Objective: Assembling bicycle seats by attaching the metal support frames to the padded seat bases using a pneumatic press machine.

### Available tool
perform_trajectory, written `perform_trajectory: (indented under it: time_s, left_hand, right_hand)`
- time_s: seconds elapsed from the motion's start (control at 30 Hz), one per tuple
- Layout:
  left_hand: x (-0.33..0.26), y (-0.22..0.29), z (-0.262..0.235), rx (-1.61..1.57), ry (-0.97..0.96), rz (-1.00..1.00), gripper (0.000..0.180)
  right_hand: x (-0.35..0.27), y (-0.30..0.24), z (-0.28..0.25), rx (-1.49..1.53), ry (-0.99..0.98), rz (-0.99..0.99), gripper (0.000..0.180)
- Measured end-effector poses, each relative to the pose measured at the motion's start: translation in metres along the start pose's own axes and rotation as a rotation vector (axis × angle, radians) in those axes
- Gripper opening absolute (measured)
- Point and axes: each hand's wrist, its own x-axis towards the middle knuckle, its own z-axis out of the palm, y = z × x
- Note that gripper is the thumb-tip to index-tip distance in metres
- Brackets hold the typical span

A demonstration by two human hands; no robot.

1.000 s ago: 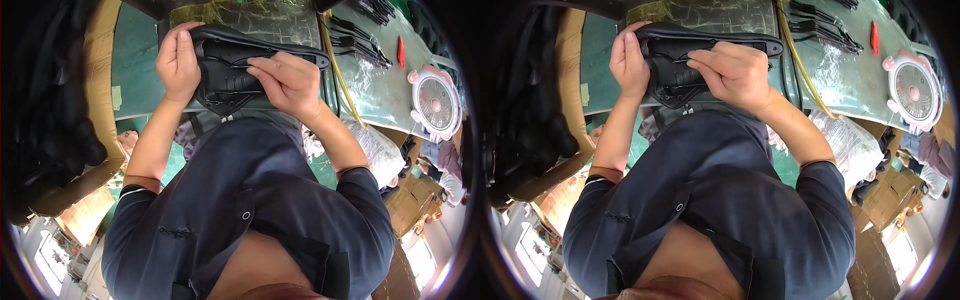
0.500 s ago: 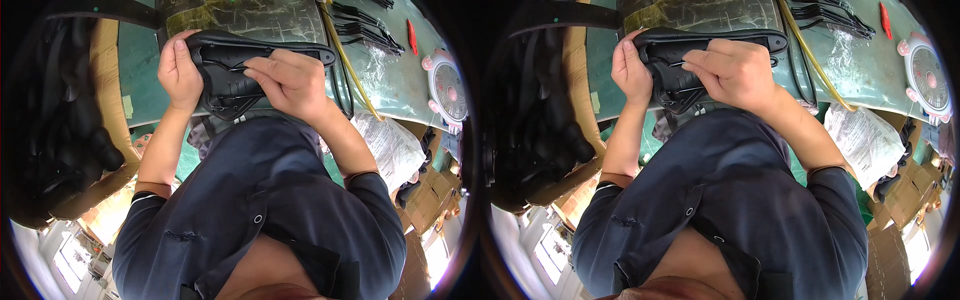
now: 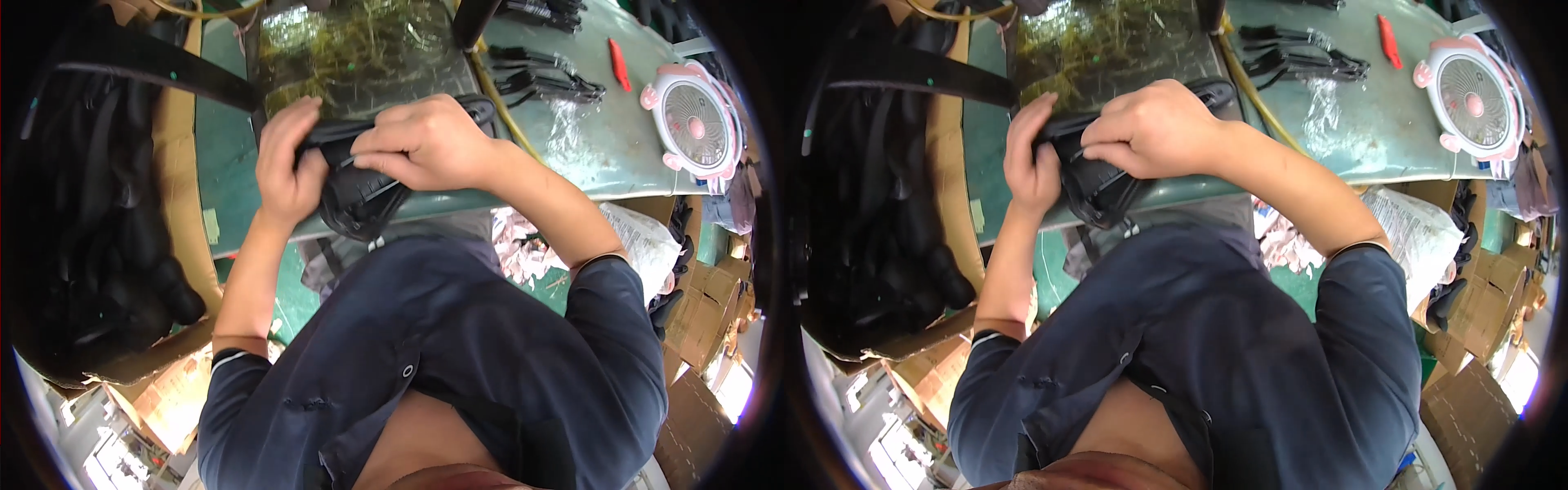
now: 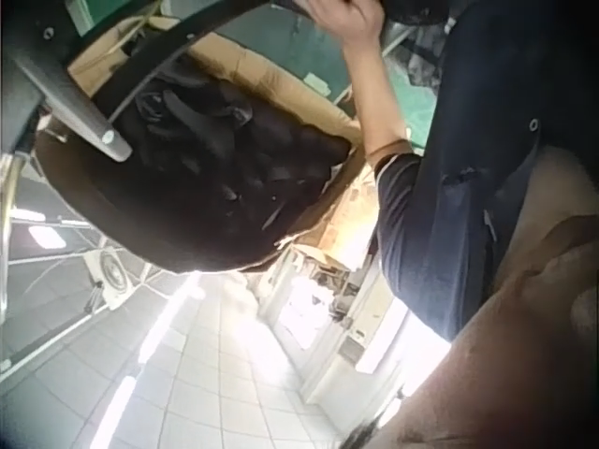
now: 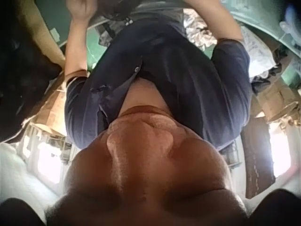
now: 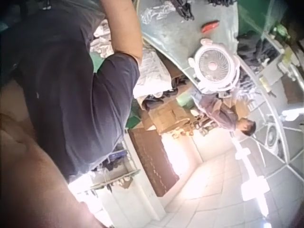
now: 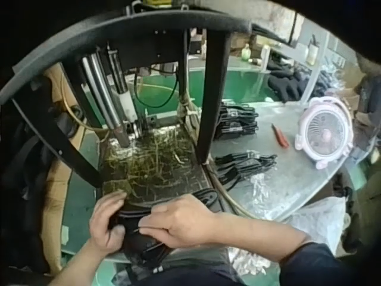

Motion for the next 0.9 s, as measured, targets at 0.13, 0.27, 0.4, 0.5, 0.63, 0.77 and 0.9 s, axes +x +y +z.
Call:
perform_trajectory:
  time_s: [0.13, 0.27, 0.4, 0.5, 0.63, 0.77, 0.9]
  left_hand:
    - [0.029, 0.013, -0.009, 0.193, 0.003, 0.114, 0.045]
    - [0.027, 0.040, 0.019, 0.437, 0.103, -0.247, 0.017]
    - [0.040, 0.032, 0.041, 0.405, 0.049, -0.321, 0.020]
    - [0.055, 0.002, 0.045, 0.367, 0.072, -0.234, 0.023]
    - [0.059, -0.009, 0.043, 0.349, 0.125, -0.180, 0.018]
    - [0.047, -0.011, 0.060, 0.383, 0.232, -0.119, 0.014]
    - [0.038, -0.010, 0.063, 0.223, 0.308, -0.168, 0.017]
  right_hand:
    - [0.045, 0.020, -0.033, -0.256, 0.161, -0.243, 0.025]
    - [0.015, -0.005, 0.003, -0.382, 0.324, 0.316, 0.055]
    - [0.003, 0.009, 0.027, -0.349, 0.288, 0.382, 0.049]
    - [0.020, 0.030, 0.035, -0.372, 0.356, 0.391, 0.042]
    - [0.033, 0.036, 0.041, -0.394, 0.433, 0.426, 0.037]
    - [0.021, 0.040, 0.043, -0.410, 0.289, 0.547, 0.039]
    - [0.011, 0.050, 0.042, -0.474, 0.328, 0.382, 0.033]
